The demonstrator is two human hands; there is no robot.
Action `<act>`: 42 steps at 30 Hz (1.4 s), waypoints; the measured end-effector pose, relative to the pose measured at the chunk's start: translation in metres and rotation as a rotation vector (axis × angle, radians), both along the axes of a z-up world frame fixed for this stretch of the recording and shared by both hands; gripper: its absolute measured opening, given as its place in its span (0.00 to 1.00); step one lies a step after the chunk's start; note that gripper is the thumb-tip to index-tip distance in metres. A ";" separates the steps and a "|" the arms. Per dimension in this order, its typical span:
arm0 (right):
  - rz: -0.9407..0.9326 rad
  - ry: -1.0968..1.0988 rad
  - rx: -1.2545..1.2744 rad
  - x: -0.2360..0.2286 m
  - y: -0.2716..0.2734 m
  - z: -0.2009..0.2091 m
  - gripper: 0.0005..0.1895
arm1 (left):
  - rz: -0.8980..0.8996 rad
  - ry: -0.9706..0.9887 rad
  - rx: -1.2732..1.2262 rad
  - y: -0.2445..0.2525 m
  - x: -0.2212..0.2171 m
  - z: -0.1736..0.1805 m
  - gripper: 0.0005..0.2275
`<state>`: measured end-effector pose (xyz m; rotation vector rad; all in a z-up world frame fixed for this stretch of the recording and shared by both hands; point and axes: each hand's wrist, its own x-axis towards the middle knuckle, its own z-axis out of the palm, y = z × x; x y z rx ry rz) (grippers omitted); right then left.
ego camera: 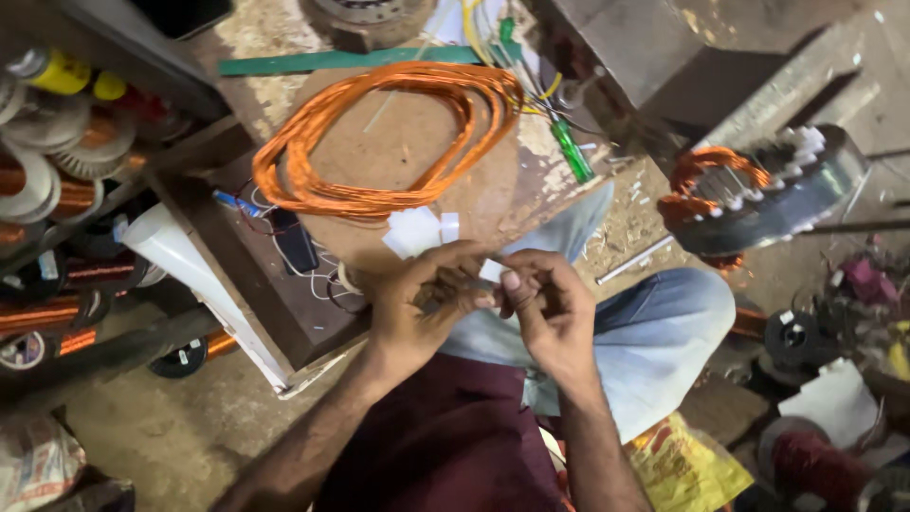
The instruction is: The person winds copper wire around a motor stator core held in a bench vise. They insert white insulating paper between layers and continue wrapping the wire by hand.
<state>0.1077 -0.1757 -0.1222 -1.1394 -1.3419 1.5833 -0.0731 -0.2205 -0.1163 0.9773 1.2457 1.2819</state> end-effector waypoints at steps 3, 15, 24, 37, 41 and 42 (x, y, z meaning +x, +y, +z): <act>-0.086 0.033 0.002 0.007 -0.010 0.003 0.08 | -0.021 -0.001 0.024 0.002 0.013 0.001 0.15; -0.200 -0.082 0.233 0.031 -0.021 0.016 0.11 | 0.018 0.280 0.265 0.010 0.044 0.017 0.10; -0.205 0.024 0.141 0.057 -0.018 0.008 0.10 | -0.082 0.168 0.061 0.023 0.062 0.022 0.09; -0.453 -0.091 0.408 0.134 0.031 0.042 0.08 | 0.075 0.235 0.033 0.121 0.067 0.074 0.08; -0.402 -0.210 0.459 0.130 0.054 0.060 0.09 | -0.136 0.181 0.215 0.158 0.083 0.095 0.16; -0.372 -0.233 0.444 0.128 0.059 0.065 0.10 | -0.148 0.181 0.198 0.161 0.087 0.099 0.17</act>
